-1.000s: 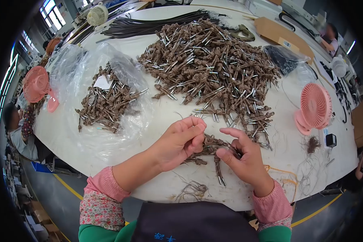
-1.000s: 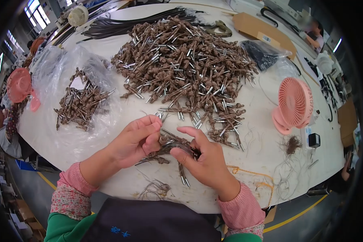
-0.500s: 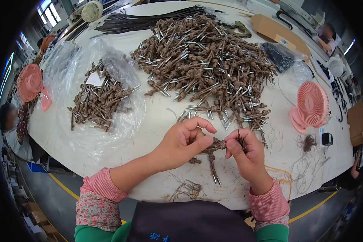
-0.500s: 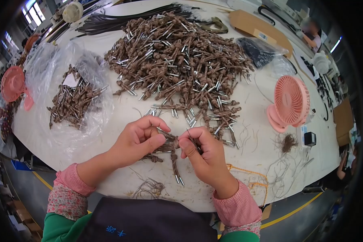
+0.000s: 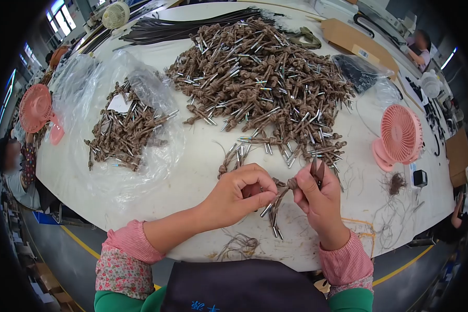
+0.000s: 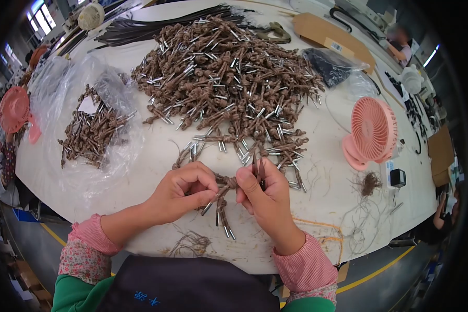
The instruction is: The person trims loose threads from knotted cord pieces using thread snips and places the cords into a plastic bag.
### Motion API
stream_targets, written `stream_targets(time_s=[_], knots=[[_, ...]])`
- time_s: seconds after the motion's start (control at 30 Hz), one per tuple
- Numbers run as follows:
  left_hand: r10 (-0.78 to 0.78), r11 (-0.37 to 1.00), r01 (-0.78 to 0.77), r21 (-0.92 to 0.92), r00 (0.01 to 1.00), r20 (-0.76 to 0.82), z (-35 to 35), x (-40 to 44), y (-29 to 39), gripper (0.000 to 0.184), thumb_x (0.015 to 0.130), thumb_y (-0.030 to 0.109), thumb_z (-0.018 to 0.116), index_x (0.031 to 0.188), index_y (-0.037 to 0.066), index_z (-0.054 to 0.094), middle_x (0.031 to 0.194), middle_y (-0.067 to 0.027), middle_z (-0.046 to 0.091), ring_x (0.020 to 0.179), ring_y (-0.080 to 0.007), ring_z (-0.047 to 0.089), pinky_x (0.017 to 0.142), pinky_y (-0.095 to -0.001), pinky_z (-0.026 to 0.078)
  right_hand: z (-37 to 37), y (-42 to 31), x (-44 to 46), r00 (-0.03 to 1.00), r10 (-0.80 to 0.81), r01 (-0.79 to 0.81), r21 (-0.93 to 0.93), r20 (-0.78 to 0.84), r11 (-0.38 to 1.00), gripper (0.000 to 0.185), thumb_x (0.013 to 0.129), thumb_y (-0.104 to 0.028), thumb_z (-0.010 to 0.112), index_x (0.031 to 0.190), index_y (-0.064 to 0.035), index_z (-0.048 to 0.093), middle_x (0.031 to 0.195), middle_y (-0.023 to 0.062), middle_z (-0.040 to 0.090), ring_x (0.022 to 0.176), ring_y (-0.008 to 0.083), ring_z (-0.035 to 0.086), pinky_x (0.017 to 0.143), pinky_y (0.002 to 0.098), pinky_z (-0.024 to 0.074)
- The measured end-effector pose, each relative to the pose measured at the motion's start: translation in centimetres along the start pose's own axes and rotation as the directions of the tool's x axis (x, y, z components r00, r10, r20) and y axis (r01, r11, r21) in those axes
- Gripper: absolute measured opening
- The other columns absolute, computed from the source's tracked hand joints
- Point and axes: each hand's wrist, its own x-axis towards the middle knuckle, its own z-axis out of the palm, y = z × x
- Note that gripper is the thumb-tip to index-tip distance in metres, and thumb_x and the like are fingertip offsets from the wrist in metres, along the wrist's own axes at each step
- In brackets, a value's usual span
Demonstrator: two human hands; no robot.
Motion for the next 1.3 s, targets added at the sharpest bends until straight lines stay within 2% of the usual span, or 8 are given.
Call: stream_targets(time_s=[0.07, 0.4, 0.6, 0.77, 0.9, 0.97, 1.2, 1.3], knots=[[-0.104, 0.975, 0.098, -0.199, 0.994, -0.021, 0.4, -0.1, -0.3, 0.006, 0.087, 0.011, 0.068, 0.09, 0.006, 0.066, 0.098, 0.0009, 0.061, 0.069, -0.0031, 0.051, 0.061, -0.0195, 0.041, 0.2, 0.3, 0.0, 0.997, -0.036, 0.037, 0.01, -0.074, 0.999, 0.024, 0.094, -0.025, 0.062, 0.087, -0.0064, 0.049, 0.06, 0.0014, 0.054, 0.042, 0.002, 0.038, 0.037, 0.0174, 0.0276], [-0.041, 0.982, 0.004, -0.189, 0.981, -0.189, 2.5, -0.8, -1.6, 0.007, 0.084, 0.006, 0.067, 0.09, 0.004, 0.067, 0.108, -0.0039, 0.062, 0.074, -0.0045, 0.051, 0.061, -0.0192, 0.042, 0.5, 1.6, -0.3, 0.903, -0.387, 0.3, -0.368, -0.189, 0.88, 0.022, 0.09, -0.013, 0.067, 0.08, -0.0039, 0.05, 0.061, 0.0007, 0.059, 0.053, 0.0008, 0.05, 0.047, 0.0171, 0.0369], [0.156, 0.986, -0.135, 0.095, 0.953, -0.259, 2.3, -0.4, -0.3, 0.011, 0.081, 0.001, 0.066, 0.091, 0.004, 0.065, 0.104, -0.0061, 0.06, 0.079, -0.0093, 0.056, 0.065, -0.0226, 0.045, 0.1, 1.6, 0.1, 0.862, -0.453, 0.327, -0.432, -0.229, 0.841, 0.023, 0.09, -0.014, 0.067, 0.079, -0.0042, 0.049, 0.056, -0.001, 0.057, 0.051, -0.0003, 0.047, 0.045, 0.0178, 0.0343], [0.603, 0.606, -0.477, 0.637, 0.798, 0.024, 1.7, -0.5, 0.2, 0.013, 0.08, -0.005, 0.066, 0.088, 0.005, 0.062, 0.101, -0.0086, 0.057, 0.081, -0.0171, 0.059, 0.066, -0.0271, 0.049, -0.3, 2.1, 0.3, 0.898, -0.416, 0.282, -0.533, -0.147, 0.798, 0.026, 0.09, -0.017, 0.067, 0.076, -0.0046, 0.049, 0.055, -0.0014, 0.055, 0.049, 0.0001, 0.046, 0.043, 0.019, 0.0342], [0.546, 0.745, -0.442, 0.5, 0.835, -0.074, 2.5, -0.7, -0.2, 0.012, 0.079, -0.004, 0.07, 0.087, 0.004, 0.064, 0.1, -0.0096, 0.059, 0.077, -0.0136, 0.059, 0.063, -0.0229, 0.049, 0.2, -0.1, -0.1, 0.942, -0.253, 0.18, -0.308, -0.219, 0.934, 0.026, 0.091, -0.019, 0.067, 0.077, -0.005, 0.05, 0.057, -0.0001, 0.056, 0.047, 0.0008, 0.047, 0.042, 0.0192, 0.0352], [0.217, 0.95, -0.171, 0.261, 0.963, -0.161, 2.7, -0.8, 0.0, 0.012, 0.08, -0.003, 0.07, 0.088, 0.002, 0.064, 0.096, -0.0095, 0.062, 0.07, -0.0109, 0.059, 0.058, -0.0229, 0.049, -0.3, -0.7, -0.1, 0.962, -0.104, 0.095, -0.047, -0.251, 0.994, 0.025, 0.09, -0.02, 0.067, 0.078, -0.0051, 0.051, 0.059, 0.0007, 0.058, 0.048, 0.0017, 0.05, 0.042, 0.0189, 0.0372], [0.239, 0.933, -0.232, 0.275, 0.971, 0.01, 2.5, -1.2, 0.4, 0.008, 0.083, -0.002, 0.068, 0.09, 0.002, 0.065, 0.083, -0.0063, 0.065, 0.064, -0.007, 0.056, 0.056, -0.0205, 0.046, 0.1, 0.6, 0.0, 0.919, -0.299, 0.212, -0.316, -0.259, 0.925, 0.025, 0.09, -0.019, 0.068, 0.079, -0.0042, 0.051, 0.062, 0.0017, 0.06, 0.051, 0.0017, 0.053, 0.044, 0.0172, 0.037], [0.071, 0.997, -0.072, -0.002, 0.991, -0.113, 2.4, -1.6, 0.2, 0.01, 0.084, -0.003, 0.066, 0.091, 0.004, 0.065, 0.082, -0.0065, 0.065, 0.063, -0.0059, 0.054, 0.057, -0.019, 0.043, 0.0, 0.9, 0.1, 0.914, -0.322, 0.226, -0.348, -0.246, 0.91, 0.024, 0.09, -0.018, 0.068, 0.079, -0.004, 0.052, 0.062, 0.0013, 0.061, 0.052, 0.0014, 0.053, 0.045, 0.0173, 0.0367]])
